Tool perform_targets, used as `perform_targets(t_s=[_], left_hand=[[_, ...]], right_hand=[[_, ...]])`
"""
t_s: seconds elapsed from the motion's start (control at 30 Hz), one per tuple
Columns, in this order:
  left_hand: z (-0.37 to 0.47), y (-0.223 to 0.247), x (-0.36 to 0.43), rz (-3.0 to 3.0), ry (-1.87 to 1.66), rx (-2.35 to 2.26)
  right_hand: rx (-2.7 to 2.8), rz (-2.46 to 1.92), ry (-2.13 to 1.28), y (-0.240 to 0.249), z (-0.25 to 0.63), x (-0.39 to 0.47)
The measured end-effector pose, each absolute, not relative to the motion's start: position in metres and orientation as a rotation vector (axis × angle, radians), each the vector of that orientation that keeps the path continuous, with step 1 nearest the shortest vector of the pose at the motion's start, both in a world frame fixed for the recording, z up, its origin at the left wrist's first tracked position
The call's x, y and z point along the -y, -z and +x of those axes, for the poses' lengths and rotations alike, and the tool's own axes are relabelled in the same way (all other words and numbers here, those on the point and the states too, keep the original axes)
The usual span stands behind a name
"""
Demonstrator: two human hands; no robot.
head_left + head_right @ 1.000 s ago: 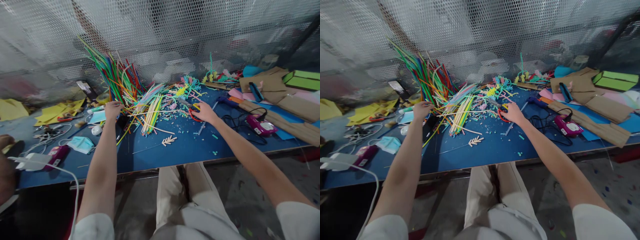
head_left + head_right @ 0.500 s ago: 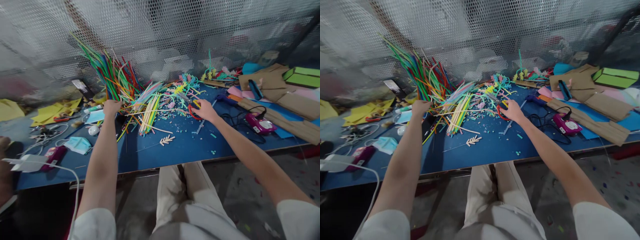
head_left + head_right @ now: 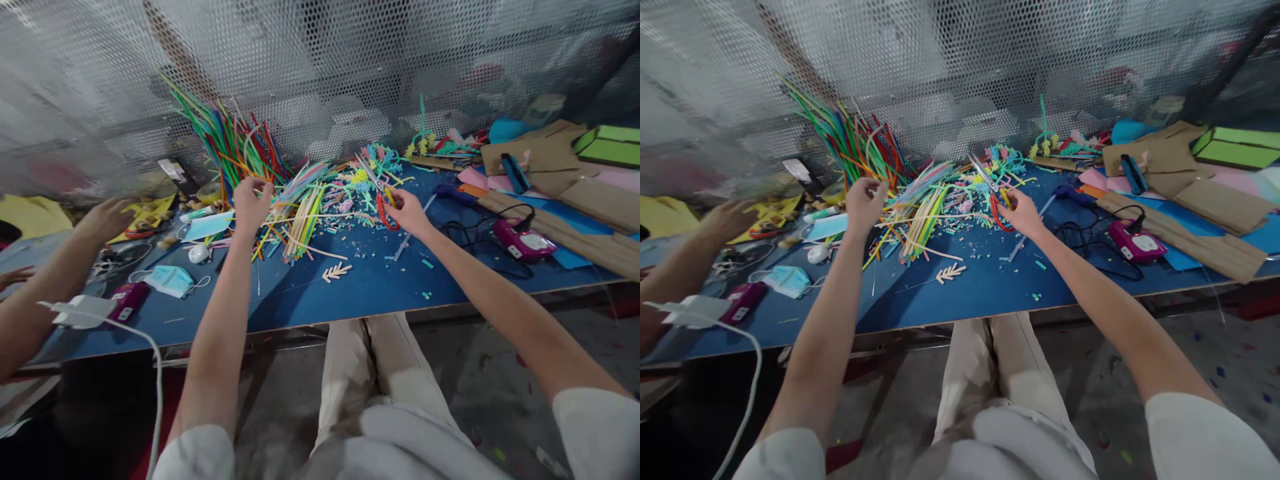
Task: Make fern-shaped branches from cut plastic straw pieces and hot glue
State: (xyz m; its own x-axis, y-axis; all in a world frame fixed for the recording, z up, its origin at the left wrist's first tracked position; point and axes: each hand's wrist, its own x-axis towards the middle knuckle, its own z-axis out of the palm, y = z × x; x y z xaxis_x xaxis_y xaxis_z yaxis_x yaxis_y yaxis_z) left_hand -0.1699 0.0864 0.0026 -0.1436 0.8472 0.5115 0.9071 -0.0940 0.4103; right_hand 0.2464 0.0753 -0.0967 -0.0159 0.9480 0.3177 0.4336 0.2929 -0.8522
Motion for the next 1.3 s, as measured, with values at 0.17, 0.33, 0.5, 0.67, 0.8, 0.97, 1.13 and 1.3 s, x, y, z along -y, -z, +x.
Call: perform_targets(t_s=[0.17,0.33,0.5,0.67,0.8,0.97,1.13,1.3], left_hand=[[-0.089,0.018,-0.077,-2.619,0.578,1.677],[-0.047,0.045,-0.076,-2.551,0.199,1.558],[-0.045,0.055,-0.084,-2.535,0.154,1.538],[-0.059,0.056,-0.084,-2.525,0.658,1.55],[-0.058,0.049,-0.068,-2.36,1.115,1.554],[-0.043,0.04,-0.044,-2.211,1.313,1.625],[-0.031,0.039,-0.03,-2.264,1.272,1.593],[-0.024,0.039,-0.023,-2.276,1.273,1.507]], right_hand=[[1.505,-1.236,-0.826,0.09,0.233,-0.065],[1.409,-1.218,-0.965,0.081,0.224,-0.054],[1.415,-1.177,-0.987,0.077,0.213,-0.046],[1.442,-1.165,-0.958,0.075,0.21,-0.038],[1.607,-1.207,-0.837,0.076,0.212,-0.029],[1.67,-1.239,-0.886,0.076,0.206,-0.018],[1.63,-1.15,-1.018,0.07,0.196,-0.009],[1.61,-1.08,-1.126,0.072,0.193,-0.007]])
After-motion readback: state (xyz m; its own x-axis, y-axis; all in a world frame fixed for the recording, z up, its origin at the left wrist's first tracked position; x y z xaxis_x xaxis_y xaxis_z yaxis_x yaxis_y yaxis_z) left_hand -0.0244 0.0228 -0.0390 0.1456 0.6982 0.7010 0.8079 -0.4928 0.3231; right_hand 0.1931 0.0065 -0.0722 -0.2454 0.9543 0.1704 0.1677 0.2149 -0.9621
